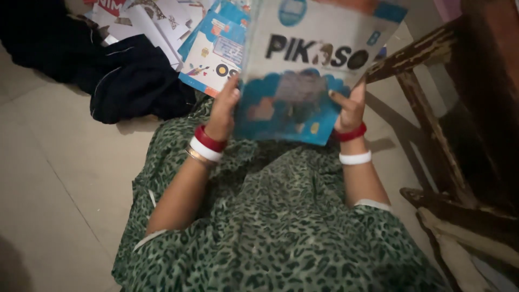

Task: Sorting and organizing a pile of books and notebooks on the floor.

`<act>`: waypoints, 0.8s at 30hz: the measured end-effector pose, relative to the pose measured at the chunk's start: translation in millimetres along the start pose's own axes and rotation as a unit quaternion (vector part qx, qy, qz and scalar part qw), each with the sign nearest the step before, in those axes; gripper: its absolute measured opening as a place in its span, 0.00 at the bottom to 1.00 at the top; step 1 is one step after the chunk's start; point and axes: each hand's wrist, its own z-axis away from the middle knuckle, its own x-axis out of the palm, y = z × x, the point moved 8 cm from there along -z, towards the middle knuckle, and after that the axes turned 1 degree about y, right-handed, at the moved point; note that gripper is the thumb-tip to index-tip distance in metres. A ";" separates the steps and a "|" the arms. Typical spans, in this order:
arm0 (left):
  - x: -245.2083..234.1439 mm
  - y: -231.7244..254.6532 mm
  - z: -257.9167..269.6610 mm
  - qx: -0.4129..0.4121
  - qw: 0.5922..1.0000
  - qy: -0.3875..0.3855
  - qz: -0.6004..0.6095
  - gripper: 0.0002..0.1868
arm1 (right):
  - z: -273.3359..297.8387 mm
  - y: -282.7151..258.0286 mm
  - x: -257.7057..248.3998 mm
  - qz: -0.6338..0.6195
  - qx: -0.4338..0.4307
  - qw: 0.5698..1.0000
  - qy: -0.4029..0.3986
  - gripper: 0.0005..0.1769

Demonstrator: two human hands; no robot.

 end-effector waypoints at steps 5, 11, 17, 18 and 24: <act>-41.4 -6.4 -40.6 -0.005 0.956 0.088 -0.281 0.26 | -47.6 66.5 -22.4 0.200 -0.006 0.980 0.020 0.40; -88.5 -105.5 -19.8 0.094 0.906 0.118 -0.396 0.23 | -24.6 228.2 -89.9 0.243 0.121 0.962 0.041 0.22; -101.2 -135.3 -9.1 0.042 0.917 0.118 -0.380 0.23 | -19.1 201.9 -59.7 0.279 0.099 0.954 -0.054 0.17; -99.5 -131.8 -9.5 0.045 0.917 0.118 -0.379 0.23 | -15.6 214.6 -69.6 0.280 0.097 0.954 -0.054 0.17; -98.4 -128.3 -8.2 0.045 0.931 0.126 -0.339 0.24 | -14.7 194.0 -55.9 0.228 0.067 0.970 -0.056 0.24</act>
